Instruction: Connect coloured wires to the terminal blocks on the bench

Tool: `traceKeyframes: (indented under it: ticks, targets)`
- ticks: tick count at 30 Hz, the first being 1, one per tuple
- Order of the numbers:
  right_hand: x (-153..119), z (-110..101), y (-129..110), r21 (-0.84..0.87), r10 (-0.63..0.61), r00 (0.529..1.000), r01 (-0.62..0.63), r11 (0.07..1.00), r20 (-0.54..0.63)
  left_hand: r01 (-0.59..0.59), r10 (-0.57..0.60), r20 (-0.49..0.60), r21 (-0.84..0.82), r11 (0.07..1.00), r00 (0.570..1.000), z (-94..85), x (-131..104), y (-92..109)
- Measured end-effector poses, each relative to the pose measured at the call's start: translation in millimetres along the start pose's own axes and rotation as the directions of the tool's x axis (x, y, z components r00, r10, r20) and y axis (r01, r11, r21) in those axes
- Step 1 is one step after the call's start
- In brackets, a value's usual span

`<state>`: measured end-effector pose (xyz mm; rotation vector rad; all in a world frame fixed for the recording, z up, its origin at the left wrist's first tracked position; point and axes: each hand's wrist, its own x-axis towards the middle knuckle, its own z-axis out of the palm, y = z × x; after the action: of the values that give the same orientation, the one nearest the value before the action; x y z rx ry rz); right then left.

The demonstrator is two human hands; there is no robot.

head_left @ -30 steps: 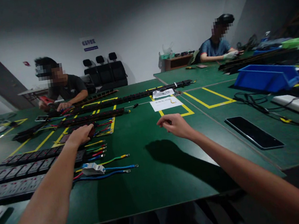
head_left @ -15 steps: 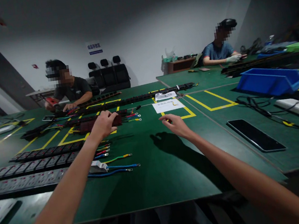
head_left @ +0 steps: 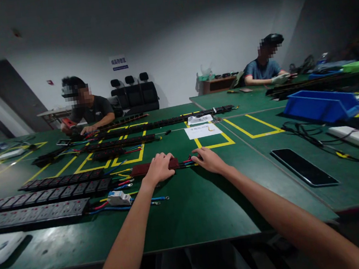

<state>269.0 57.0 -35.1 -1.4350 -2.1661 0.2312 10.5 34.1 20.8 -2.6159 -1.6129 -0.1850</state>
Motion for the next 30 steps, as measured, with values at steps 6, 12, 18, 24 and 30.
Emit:
traceKeyframes:
  ticks: [6, 12, 18, 24, 30]
  targets:
    - [-2.8, 0.0, 0.5, -0.044, -0.153, 0.988, 0.152, 0.987, -0.008, 0.032, -0.036, -0.081, -0.053, 0.998, 0.996, 9.7, -11.8, -0.1]
    - [-9.7, 1.5, -2.4, -0.046, -0.155, 0.987, 0.157, 0.987, 0.037, 0.019, -0.028, -0.149, -0.063, 0.998, 0.988, 19.2, -14.9, -3.4]
    - [-11.9, 1.1, -5.8, -0.044, -0.102, 0.994, 0.104, 0.994, 0.03, -0.002, -0.005, -0.188, -0.036, 0.999, 0.982, 25.6, -13.2, -6.5]
    - [-13.4, -0.9, -5.7, -0.017, -0.104, 0.994, 0.105, 0.994, 0.045, -0.004, -0.005, -0.192, -0.044, 0.999, 0.981, 26.1, -13.9, -6.0]
    - [-12.4, -2.8, -0.6, 0.03, -0.124, 0.99, 0.122, 0.992, 0.069, -0.005, -0.001, -0.196, -0.028, 1.0, 0.981, 28.0, -13.1, -6.6]
